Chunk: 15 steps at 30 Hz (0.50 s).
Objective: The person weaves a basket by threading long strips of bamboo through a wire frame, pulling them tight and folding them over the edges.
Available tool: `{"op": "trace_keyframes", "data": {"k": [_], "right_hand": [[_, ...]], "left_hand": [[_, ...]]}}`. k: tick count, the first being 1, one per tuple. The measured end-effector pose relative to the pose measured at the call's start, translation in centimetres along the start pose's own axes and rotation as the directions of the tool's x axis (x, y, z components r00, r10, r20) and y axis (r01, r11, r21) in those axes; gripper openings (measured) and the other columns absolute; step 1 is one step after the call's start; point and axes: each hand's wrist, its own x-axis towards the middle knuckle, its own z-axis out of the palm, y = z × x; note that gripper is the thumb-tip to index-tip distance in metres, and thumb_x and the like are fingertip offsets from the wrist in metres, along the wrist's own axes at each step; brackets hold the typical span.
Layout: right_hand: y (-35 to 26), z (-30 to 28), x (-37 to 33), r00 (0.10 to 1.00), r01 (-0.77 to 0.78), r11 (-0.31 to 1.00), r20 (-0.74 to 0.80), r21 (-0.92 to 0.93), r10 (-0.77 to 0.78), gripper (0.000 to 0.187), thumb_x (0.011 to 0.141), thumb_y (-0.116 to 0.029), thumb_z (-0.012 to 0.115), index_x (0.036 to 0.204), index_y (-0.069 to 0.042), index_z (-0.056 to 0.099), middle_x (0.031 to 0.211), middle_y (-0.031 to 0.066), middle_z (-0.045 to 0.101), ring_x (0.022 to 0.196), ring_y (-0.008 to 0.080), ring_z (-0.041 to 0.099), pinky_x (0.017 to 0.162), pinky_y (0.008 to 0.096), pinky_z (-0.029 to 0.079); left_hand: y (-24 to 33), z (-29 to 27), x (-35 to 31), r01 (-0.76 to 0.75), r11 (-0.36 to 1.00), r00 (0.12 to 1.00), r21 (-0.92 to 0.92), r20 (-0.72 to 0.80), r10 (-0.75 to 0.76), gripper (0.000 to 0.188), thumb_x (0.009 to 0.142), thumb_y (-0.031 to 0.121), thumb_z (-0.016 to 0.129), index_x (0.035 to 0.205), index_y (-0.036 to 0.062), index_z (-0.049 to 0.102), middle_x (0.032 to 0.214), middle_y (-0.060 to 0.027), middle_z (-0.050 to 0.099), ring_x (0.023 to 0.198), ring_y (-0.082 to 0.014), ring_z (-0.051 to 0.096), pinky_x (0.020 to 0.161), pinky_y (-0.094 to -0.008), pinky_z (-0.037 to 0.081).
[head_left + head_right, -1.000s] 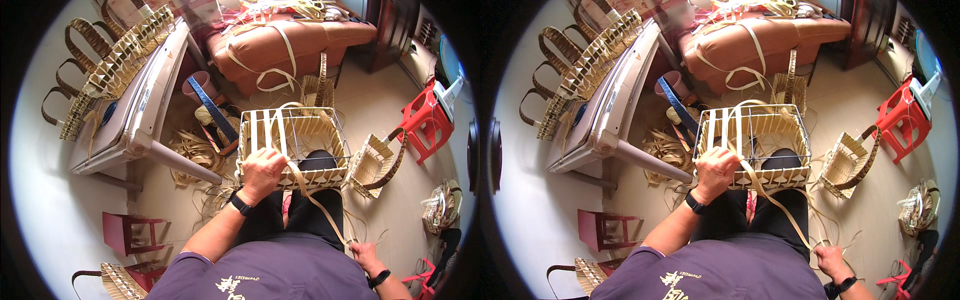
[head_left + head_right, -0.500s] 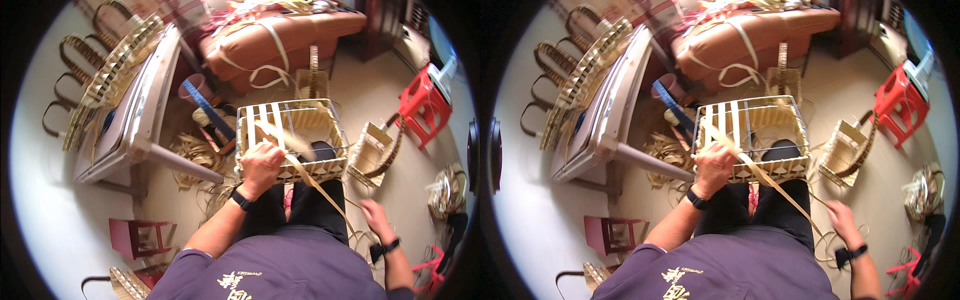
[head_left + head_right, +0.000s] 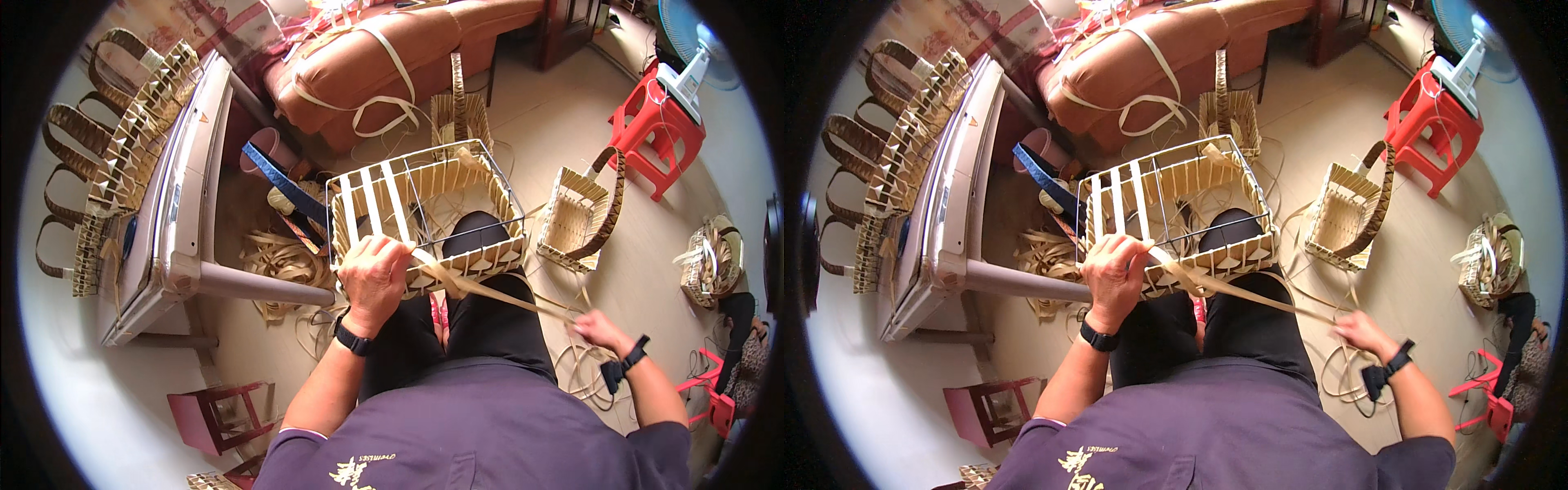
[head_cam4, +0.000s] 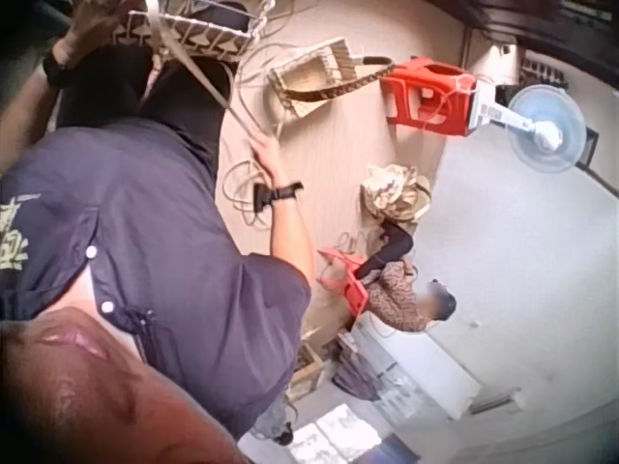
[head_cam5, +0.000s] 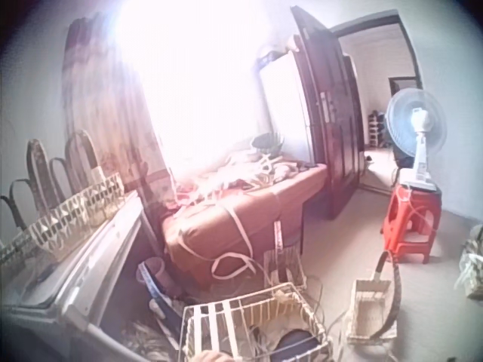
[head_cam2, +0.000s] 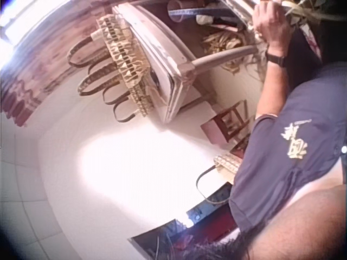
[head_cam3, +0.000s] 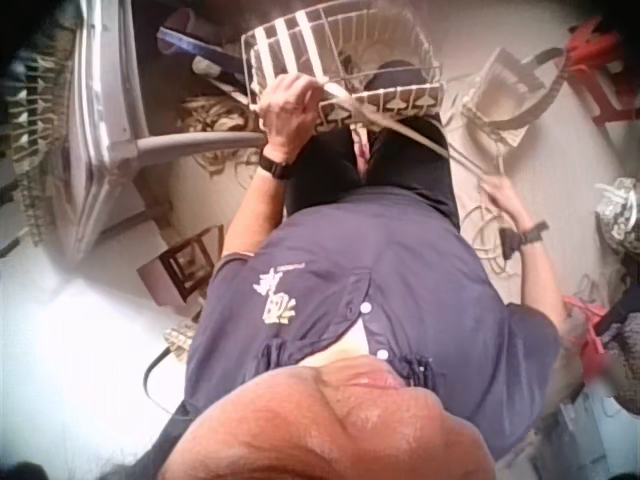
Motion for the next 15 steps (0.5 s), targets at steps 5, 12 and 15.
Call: {"op": "trace_keyframes", "data": {"k": [5,12,15], "right_hand": [[8.2,1.0,-7.3,0.906,-0.257,0.265,-0.136,-0.93,0.402,0.032,0.094,-0.021,0.079,0.123,-0.005,0.083,0.122,0.0241,0.08,0.118,0.0396,0.077,0.103,0.0477,0.06],[-32.4,6.9,-3.6,0.694,0.708,0.701,-0.098,-0.084,-0.713,0.057,0.102,-0.009,0.076,0.157,0.0,0.061,0.147,0.0176,0.074,0.136,0.0257,0.07,0.119,0.0397,0.052],[-37.4,8.6,-1.3,0.715,0.678,0.706,0.04,0.205,-0.698,0.052,0.107,-0.012,0.074,0.156,0.001,0.061,0.141,0.0134,0.075,0.128,0.0204,0.071,0.115,0.0354,0.054]], "left_hand": [[0.3,0.1,0.4,-0.011,1.0,1.0,-0.001,-0.029,0.011,0.007,0.088,0.012,0.083,0.092,0.0137,0.078,0.087,-0.0045,0.072,0.086,-0.0302,0.07,0.076,-0.0424,0.053],[0.5,0.3,0.5,-0.007,1.0,0.999,0.022,-0.046,0.008,0.006,0.091,0.017,0.084,0.093,0.0144,0.079,0.086,-0.0036,0.07,0.086,-0.0293,0.07,0.075,-0.0428,0.053],[0.9,0.4,0.7,0.0,1.0,0.999,0.028,-0.033,0.001,0.01,0.092,0.021,0.084,0.091,0.0135,0.077,0.085,-0.0047,0.069,0.085,-0.0301,0.069,0.075,-0.0437,0.053]]}}
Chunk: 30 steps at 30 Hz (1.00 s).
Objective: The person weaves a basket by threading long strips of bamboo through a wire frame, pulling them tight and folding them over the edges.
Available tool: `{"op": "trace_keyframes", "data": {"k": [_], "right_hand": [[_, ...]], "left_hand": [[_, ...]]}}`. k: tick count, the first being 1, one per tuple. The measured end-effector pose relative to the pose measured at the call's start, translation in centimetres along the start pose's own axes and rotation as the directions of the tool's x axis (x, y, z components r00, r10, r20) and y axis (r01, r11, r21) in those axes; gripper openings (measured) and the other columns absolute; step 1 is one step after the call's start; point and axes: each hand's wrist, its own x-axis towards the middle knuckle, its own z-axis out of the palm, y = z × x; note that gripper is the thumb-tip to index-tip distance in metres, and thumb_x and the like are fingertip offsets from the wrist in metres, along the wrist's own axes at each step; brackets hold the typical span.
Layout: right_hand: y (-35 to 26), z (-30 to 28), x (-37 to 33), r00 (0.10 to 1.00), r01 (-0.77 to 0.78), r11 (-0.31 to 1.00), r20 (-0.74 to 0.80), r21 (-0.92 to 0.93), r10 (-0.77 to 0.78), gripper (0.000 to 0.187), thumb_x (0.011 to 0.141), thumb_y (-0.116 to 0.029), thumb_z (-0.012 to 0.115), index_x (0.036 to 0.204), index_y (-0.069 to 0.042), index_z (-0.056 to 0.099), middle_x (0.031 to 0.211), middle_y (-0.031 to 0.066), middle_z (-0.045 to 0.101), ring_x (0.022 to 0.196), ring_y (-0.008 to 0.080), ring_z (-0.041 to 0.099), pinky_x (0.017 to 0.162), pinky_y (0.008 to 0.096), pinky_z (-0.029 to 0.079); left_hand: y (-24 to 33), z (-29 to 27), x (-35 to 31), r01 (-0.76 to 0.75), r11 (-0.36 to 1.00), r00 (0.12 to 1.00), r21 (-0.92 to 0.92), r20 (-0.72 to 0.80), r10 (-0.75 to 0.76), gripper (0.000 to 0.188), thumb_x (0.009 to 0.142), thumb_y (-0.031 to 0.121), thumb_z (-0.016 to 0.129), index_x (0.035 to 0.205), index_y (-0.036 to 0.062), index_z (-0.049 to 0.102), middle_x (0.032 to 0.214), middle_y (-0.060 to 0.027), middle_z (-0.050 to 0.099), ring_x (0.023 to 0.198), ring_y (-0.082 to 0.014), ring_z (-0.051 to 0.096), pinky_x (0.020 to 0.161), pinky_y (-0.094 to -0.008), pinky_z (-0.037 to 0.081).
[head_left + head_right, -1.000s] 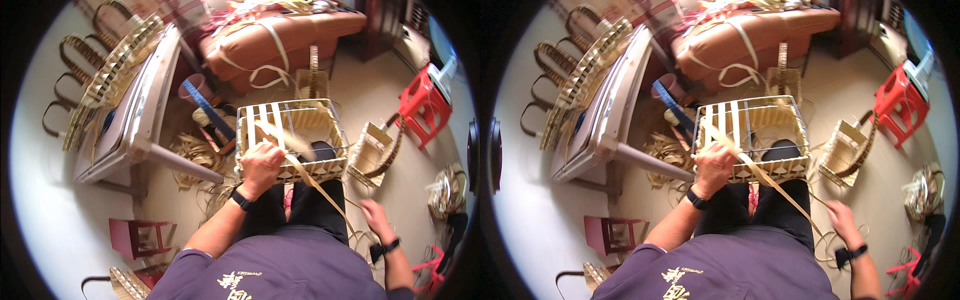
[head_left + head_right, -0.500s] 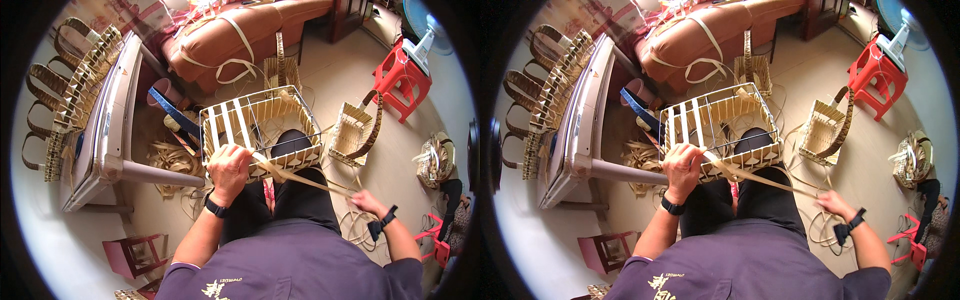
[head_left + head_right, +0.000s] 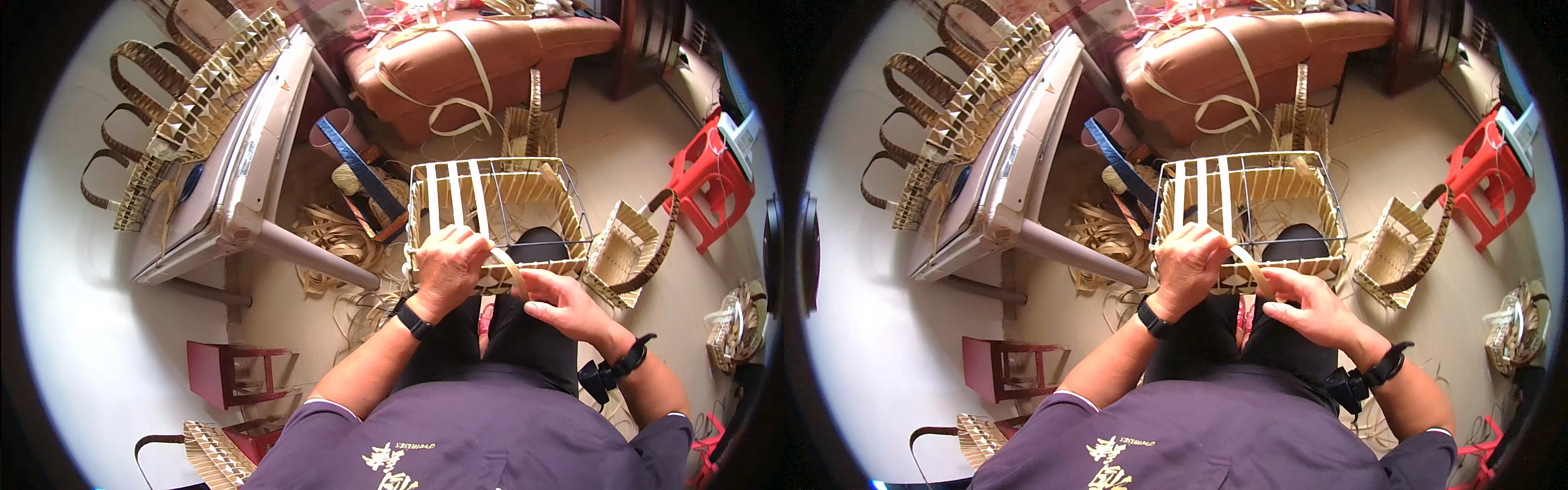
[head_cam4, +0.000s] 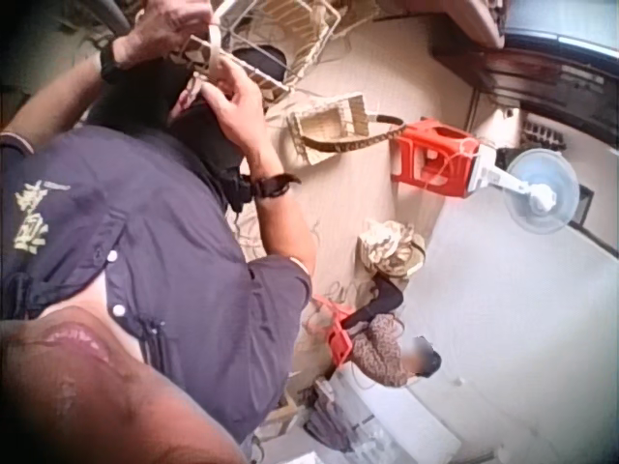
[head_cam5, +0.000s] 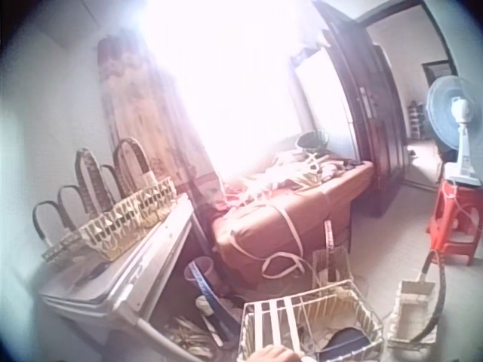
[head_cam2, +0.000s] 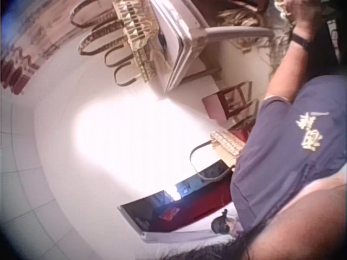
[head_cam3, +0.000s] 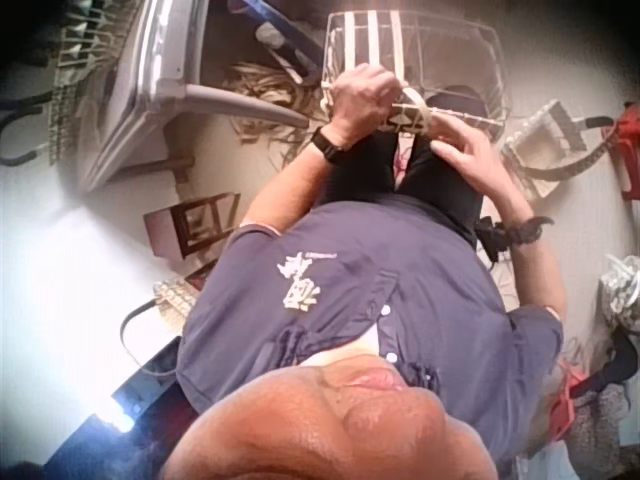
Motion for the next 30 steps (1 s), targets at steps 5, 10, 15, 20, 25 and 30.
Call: {"op": "trace_keyframes", "data": {"k": [5,10,15,20,25,30], "right_hand": [[-3.0,-3.3,1.8,0.953,-0.156,0.888,0.301,0.432,0.021,0.031,0.117,-0.024,0.062,0.125,0.004,0.072,0.074,0.0027,0.073,0.08,0.0134,0.072,0.088,0.0304,0.057],[-7.1,-7.1,6.5,0.999,0.046,0.738,-0.049,0.674,-0.018,0.025,0.118,-0.023,0.058,0.124,0.0,0.064,0.083,0.0017,0.072,0.078,0.0159,0.073,0.086,0.0374,0.06],[-6.3,-11.7,10.8,0.935,0.007,0.577,-0.211,0.817,0.286,0.019,0.118,-0.018,0.058,0.121,-0.003,0.07,0.094,0.0013,0.076,0.086,0.0178,0.073,0.095,0.0398,0.061],[-5.5,-14.9,14.1,0.857,0.012,0.583,-0.308,0.812,0.412,0.023,0.118,-0.021,0.058,0.119,-0.004,0.073,0.099,0.0028,0.079,0.093,0.0194,0.077,0.098,0.0406,0.061],[-7.8,-11.9,12.9,0.645,-0.062,0.997,-0.76,0.049,0.078,0.031,0.117,-0.03,0.062,0.12,-0.002,0.076,0.106,0.0078,0.082,0.094,0.0185,0.076,0.093,0.0375,0.06],[-3.1,-3.7,5.6,0.701,0.369,0.734,-0.348,-0.571,-0.623,0.027,0.11,-0.013,0.065,0.091,0.002,0.077,0.083,0.0071,0.072,0.071,0.0122,0.065,0.063,0.0301,0.05]], "left_hand": [[0.4,-0.8,-0.5,0.036,0.999,0.999,-0.009,-0.025,-0.036,0.012,0.092,0.02,0.084,0.089,0.0122,0.075,0.084,-0.0049,0.067,0.085,-0.0295,0.068,0.074,-0.0434,0.053],[0.6,-0.6,-1.2,0.094,0.994,0.989,-0.062,-0.105,-0.1,0.018,0.087,0.017,0.089,0.103,0.0176,0.083,0.087,-0.0025,0.075,0.084,-0.0265,0.073,0.074,-0.0396,0.057],[-0.1,-0.1,-1.5,-0.073,0.995,0.991,0.063,-0.112,0.08,0.022,0.086,0.017,0.089,0.107,0.021,0.085,0.085,0.0002,0.075,0.081,-0.0238,0.072,0.072,-0.0386,0.058],[0.3,-0.2,-1.0,-0.079,0.995,0.994,0.06,-0.067,0.083,0.01,0.092,0.021,0.085,0.102,0.0221,0.084,0.084,0.0011,0.073,0.082,-0.0231,0.071,0.068,-0.0383,0.056],[1.2,-1.4,-0.1,0.01,0.998,0.999,0.065,0.032,-0.012,0.006,0.095,0.021,0.082,0.1,0.0177,0.082,0.086,-0.001,0.07,0.086,-0.0254,0.069,0.073,-0.0407,0.055],[0.7,-1.5,0.3,0.071,0.994,0.982,0.078,0.168,-0.083,0.009,0.101,0.019,0.076,0.099,0.0106,0.075,0.097,-0.0085,0.072,0.097,-0.0318,0.07,0.082,-0.0456,0.056]]}}
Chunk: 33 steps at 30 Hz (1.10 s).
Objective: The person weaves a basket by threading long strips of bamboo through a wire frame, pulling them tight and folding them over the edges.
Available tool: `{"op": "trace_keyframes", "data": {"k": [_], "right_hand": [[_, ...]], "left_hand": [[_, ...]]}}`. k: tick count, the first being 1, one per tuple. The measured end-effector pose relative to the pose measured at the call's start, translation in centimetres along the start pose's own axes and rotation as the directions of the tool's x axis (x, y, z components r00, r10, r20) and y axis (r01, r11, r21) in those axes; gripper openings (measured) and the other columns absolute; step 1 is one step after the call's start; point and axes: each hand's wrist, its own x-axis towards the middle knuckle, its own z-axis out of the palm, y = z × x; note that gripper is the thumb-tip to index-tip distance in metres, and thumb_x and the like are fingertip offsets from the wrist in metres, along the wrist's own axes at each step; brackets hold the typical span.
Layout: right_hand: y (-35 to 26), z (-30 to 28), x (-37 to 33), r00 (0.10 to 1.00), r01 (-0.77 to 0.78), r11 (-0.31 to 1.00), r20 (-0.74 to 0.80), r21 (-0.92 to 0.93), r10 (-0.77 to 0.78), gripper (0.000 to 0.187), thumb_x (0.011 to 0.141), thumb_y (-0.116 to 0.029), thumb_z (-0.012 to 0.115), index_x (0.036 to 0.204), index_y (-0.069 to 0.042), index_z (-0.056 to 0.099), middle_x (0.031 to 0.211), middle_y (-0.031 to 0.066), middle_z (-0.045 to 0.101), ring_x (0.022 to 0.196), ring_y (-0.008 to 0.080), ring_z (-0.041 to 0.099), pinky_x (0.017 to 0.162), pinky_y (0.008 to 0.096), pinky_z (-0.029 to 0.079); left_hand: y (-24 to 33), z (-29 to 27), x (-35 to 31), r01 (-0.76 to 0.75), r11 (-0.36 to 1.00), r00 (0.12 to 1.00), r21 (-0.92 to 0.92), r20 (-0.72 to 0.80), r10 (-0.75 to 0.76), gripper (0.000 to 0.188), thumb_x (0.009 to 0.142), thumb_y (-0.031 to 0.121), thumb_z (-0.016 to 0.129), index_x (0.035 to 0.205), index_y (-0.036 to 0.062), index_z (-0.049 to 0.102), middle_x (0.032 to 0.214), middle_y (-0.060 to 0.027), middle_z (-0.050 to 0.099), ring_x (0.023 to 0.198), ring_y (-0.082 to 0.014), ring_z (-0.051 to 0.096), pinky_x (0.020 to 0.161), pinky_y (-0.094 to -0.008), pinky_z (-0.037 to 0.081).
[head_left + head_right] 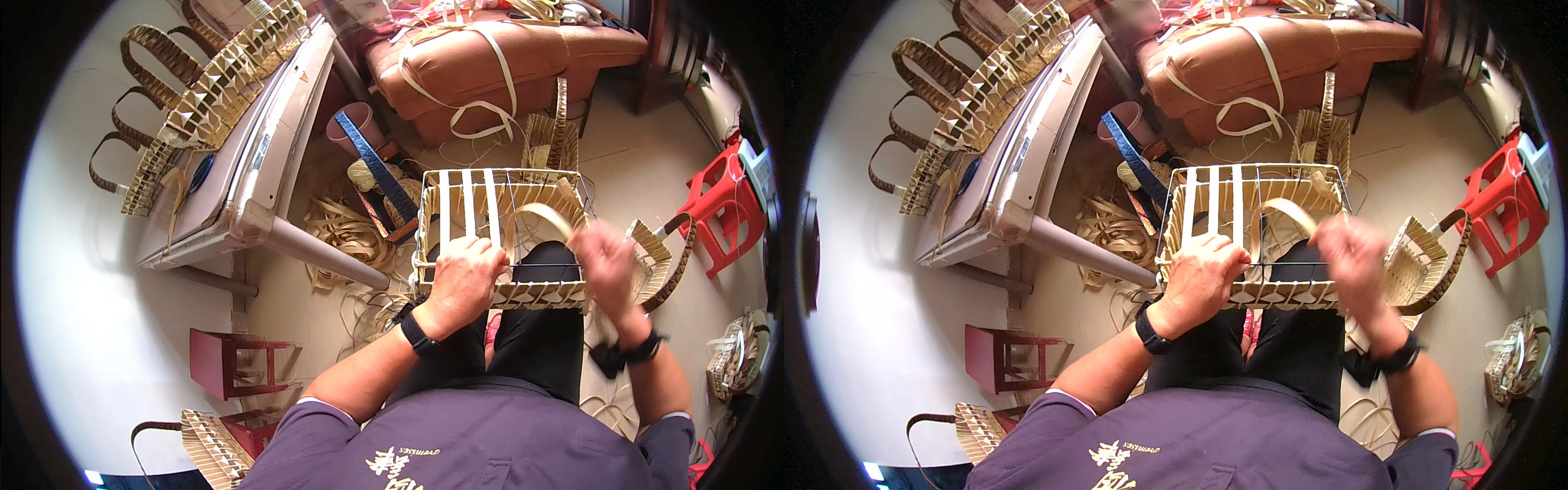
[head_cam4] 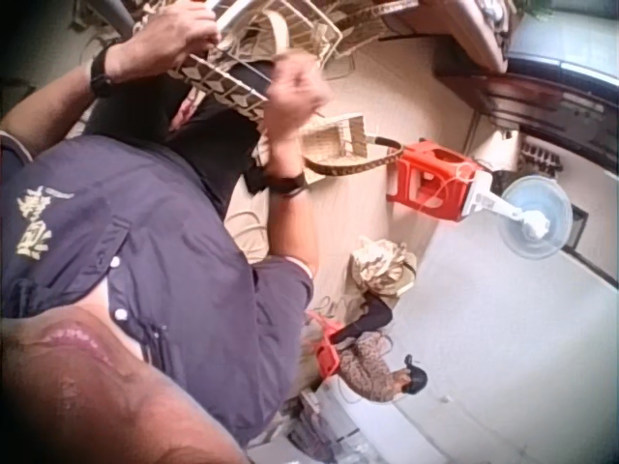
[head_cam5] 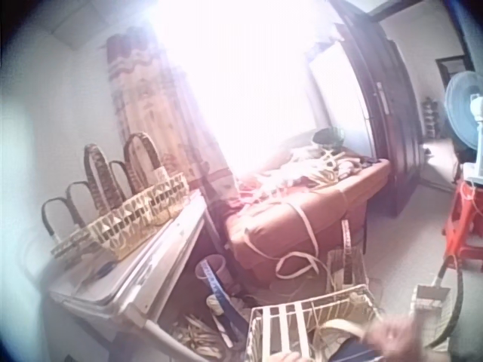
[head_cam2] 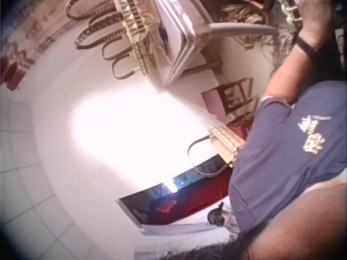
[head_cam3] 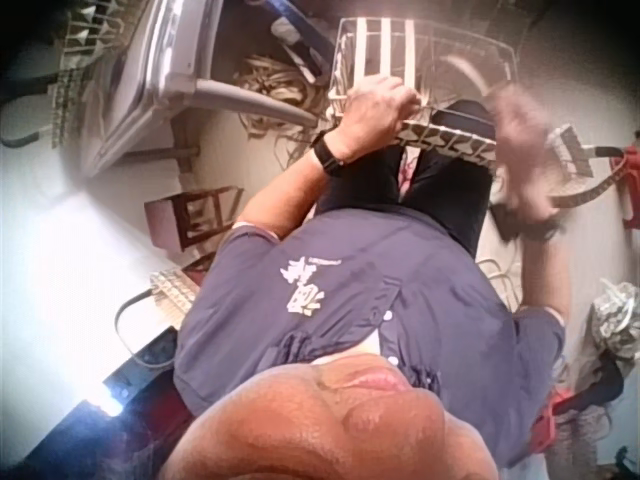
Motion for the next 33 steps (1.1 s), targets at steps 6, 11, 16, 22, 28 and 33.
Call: {"op": "trace_keyframes", "data": {"k": [6,11,16,22,28,33], "right_hand": [[-1.4,4.5,-8.9,0.841,-0.455,0.878,0.396,0.151,0.368,0.058,0.104,-0.002,0.071,0.161,-0.001,0.056,0.094,0.0093,0.081,0.082,0.0118,0.075,0.077,0.031,0.061],[-0.9,7.3,-8.1,0.775,-0.566,0.753,0.527,0.336,0.348,0.089,0.107,0.003,0.063,0.18,-0.002,0.012,0.119,0.0147,0.08,0.097,0.0169,0.077,0.091,0.0327,0.063],[0.8,9.5,-6.9,0.718,-0.691,0.565,0.516,0.45,0.467,0.052,0.114,-0.01,0.063,0.161,0.001,0.045,0.104,0.0111,0.079,0.077,0.0165,0.078,0.069,0.0272,0.061],[1.9,5.8,-6.2,0.589,-0.796,0.477,0.663,0.374,0.463,0.028,0.113,-0.025,0.07,0.094,-0.005,0.078,0.072,-0.0055,0.063,0.059,0.0054,0.053,0.057,0.0237,0.041],[-1.6,0.2,-7.7,0.796,-0.412,0.903,0.529,0.119,0.294,0.014,0.098,-0.018,0.084,0.099,-0.004,0.084,0.102,0.0046,0.064,0.102,0.0194,0.063,0.094,0.0343,0.05],[-4.7,-0.6,-6.2,0.889,0.104,0.994,0.45,-0.03,-0.08,0.014,0.09,-0.014,0.09,0.096,-0.004,0.082,0.127,0.0119,0.07,0.128,0.0347,0.067,0.111,0.0456,0.052]], "left_hand": [[0.1,0.7,1.0,0.0,0.997,0.997,-0.076,0.073,0.005,0.01,0.098,0.017,0.075,0.099,0.008,0.072,0.095,-0.0118,0.072,0.096,-0.0359,0.07,0.089,-0.0485,0.052],[-0.9,1.3,0.9,-0.024,0.997,0.999,-0.076,0.033,0.026,0.01,0.096,0.017,0.075,0.098,0.0072,0.072,0.094,-0.0127,0.072,0.095,-0.0372,0.07,0.088,-0.0497,0.052],[-1.4,1.4,0.9,-0.027,0.994,0.998,-0.111,0.049,0.032,0.011,0.097,0.018,0.075,0.099,0.0071,0.072,0.095,-0.0132,0.073,0.095,-0.0379,0.071,0.088,-0.0495,0.053],[-1.8,0.6,0.5,-0.048,0.971,0.997,-0.234,0.05,0.061,0.014,0.094,0.012,0.079,0.106,0.0092,0.074,0.098,-0.0136,0.071,0.102,-0.0376,0.069,0.092,-0.0499,0.054],[-0.5,1.0,-1.5,-0.106,0.99,0.989,-0.096,-0.112,0.095,0.03,0.086,0.011,0.086,0.114,0.012,0.076,0.109,-0.0116,0.065,0.105,-0.036,0.067,0.095,-0.047,0.056],[-1.5,1.8,-1.0,-0.271,0.962,0.947,0.044,-0.17,0.274,0.023,0.088,0.012,0.083,0.109,0.0075,0.076,0.106,-0.0108,0.068,0.101,-0.0328,0.07,0.096,-0.0451,0.057]]}}
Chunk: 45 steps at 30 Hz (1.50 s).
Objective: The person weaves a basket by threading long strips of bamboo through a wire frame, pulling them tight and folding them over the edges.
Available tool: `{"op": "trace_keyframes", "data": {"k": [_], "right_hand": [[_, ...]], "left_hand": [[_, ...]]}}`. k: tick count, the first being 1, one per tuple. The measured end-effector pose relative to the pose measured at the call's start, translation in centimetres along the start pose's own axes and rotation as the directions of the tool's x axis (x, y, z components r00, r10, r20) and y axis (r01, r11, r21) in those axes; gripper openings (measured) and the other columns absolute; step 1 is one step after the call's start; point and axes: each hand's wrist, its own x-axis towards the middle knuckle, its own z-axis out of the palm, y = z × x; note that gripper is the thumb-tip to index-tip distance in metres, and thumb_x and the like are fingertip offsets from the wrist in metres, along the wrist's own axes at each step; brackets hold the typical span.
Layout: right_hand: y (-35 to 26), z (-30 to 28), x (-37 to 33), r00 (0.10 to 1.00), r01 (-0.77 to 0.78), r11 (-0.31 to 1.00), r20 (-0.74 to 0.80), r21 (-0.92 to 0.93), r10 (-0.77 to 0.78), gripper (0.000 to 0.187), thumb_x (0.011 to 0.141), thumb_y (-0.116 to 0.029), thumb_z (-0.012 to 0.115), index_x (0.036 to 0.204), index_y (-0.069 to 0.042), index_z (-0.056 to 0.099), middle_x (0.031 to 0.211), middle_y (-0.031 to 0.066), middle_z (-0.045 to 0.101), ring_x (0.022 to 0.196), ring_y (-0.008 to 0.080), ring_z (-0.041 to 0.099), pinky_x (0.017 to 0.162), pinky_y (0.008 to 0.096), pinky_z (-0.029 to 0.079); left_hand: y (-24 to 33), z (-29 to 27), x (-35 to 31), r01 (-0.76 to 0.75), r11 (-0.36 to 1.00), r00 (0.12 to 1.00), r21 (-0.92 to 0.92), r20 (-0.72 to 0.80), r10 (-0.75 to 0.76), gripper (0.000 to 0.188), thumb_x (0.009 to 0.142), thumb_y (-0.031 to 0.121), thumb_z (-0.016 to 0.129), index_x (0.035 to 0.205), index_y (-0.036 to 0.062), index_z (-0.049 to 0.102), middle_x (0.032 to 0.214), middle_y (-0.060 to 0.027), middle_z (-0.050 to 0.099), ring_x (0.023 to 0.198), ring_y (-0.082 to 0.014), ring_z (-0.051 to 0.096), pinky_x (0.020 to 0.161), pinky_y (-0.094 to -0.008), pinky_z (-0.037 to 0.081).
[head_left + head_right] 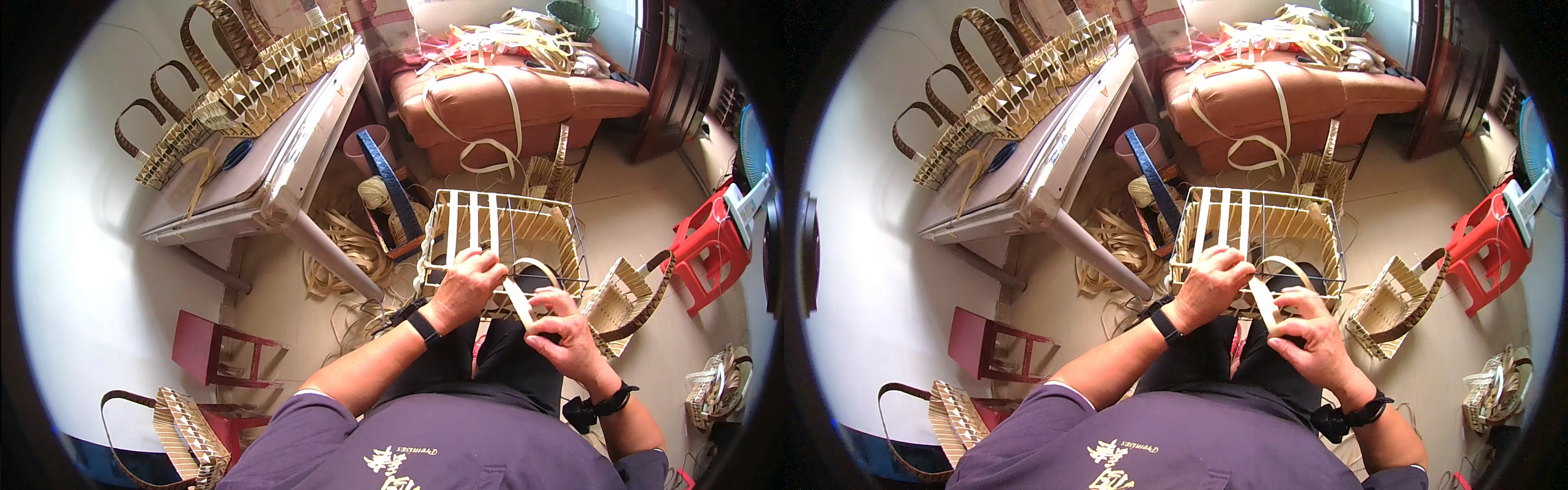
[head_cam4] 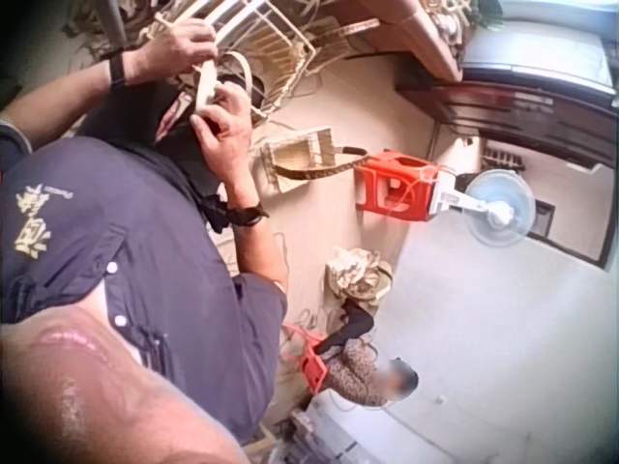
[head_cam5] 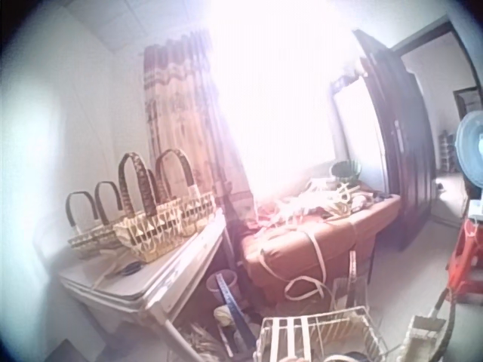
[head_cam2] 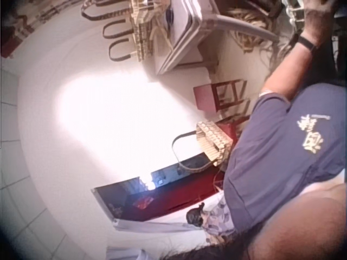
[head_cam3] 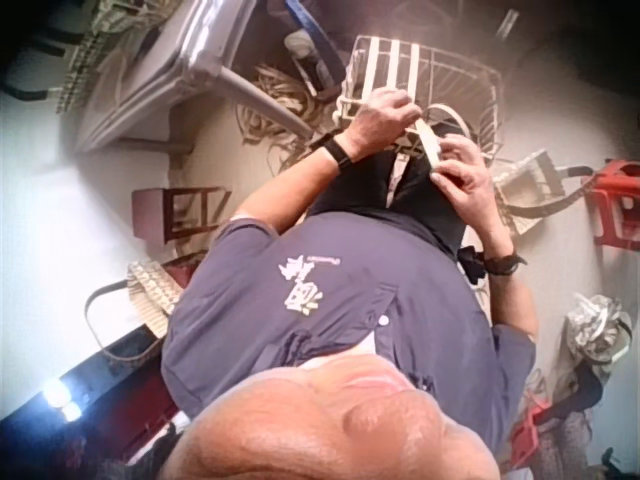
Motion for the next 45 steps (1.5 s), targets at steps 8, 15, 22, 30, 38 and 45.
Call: {"op": "trace_keyframes", "data": {"k": [8,15,22,30,38,45], "right_hand": [[2.4,-3.0,-4.9,0.617,-0.676,0.595,0.775,0.434,0.137,0.025,0.107,-0.016,0.078,0.118,0.005,0.083,0.114,0.0122,0.085,0.098,0.0155,0.078,0.079,0.0315,0.065],[2.1,-4.3,-7.9,0.546,-0.833,0.195,0.826,0.517,0.143,0.048,0.117,-0.027,0.062,0.153,0.004,0.059,0.128,0.0246,0.08,0.106,0.024,0.082,0.055,0.0242,0.058],[3.9,4.2,-5.5,0.5,-0.845,0.109,0.702,0.524,0.507,0.045,0.118,-0.021,0.061,0.156,-0.007,0.044,0.099,0.0196,0.079,0.073,0.0267,0.083,0.046,0.0272,0.054],[2.5,5.0,-1.8,0.641,-0.758,0.392,0.485,0.521,0.595,0.04,0.109,-0.011,0.071,0.146,0.002,0.065,0.102,0.0103,0.081,0.08,0.0173,0.08,0.062,0.0271,0.062],[4.0,6.5,0.4,0.634,-0.772,0.394,0.56,0.5,0.533,0.032,0.112,-0.021,0.073,0.131,0.004,0.072,0.079,0.0032,0.073,0.063,0.0071,0.07,0.059,0.0222,0.058],[4.6,2.8,-2.9,0.81,-0.497,0.867,-0.374,-0.03,0.451,0.037,0.086,-0.007,0.091,0.11,-0.006,0.062,0.065,0.0024,0.057,0.057,0.0132,0.055,0.056,0.0337,0.045]], "left_hand": [[-0.1,0.5,-1.1,0.012,0.994,1.0,0.105,-0.006,-0.011,0.021,0.089,0.011,0.074,0.11,0.0093,0.075,0.103,-0.0091,0.066,0.101,-0.0304,0.072,0.097,-0.0445,0.058],[0.1,0.2,-1.6,0.016,0.996,0.998,0.083,-0.067,-0.011,0.021,0.087,0.009,0.073,0.108,0.0077,0.076,0.099,-0.0079,0.068,0.099,-0.0305,0.072,0.101,-0.0454,0.056],[-0.6,1.0,-1.3,0.013,0.999,0.996,0.039,-0.094,-0.009,0.022,0.086,0.007,0.073,0.108,0.009,0.076,0.096,-0.0076,0.068,0.098,-0.0305,0.072,0.099,-0.0456,0.056],[-0.3,0.6,-1.7,0.108,0.994,0.985,-0.013,-0.136,-0.109,0.015,0.092,0.014,0.08,0.106,0.0121,0.077,0.109,-0.0082,0.066,0.103,-0.0338,0.069,0.091,-0.0479,0.056],[1.1,0.7,-0.8,0.187,0.975,0.973,-0.122,-0.114,-0.201,0.007,0.091,0.015,0.075,0.09,0.0087,0.072,0.103,-0.0113,0.066,0.095,-0.0335,0.069,0.088,-0.0464,0.056],[1.2,0.2,-0.8,0.208,0.974,0.969,-0.093,-0.119,-0.218,0.006,0.088,0.012,0.078,0.093,0.0109,0.075,0.098,-0.0081,0.066,0.094,-0.0322,0.07,0.081,-0.0456,0.056]]}}
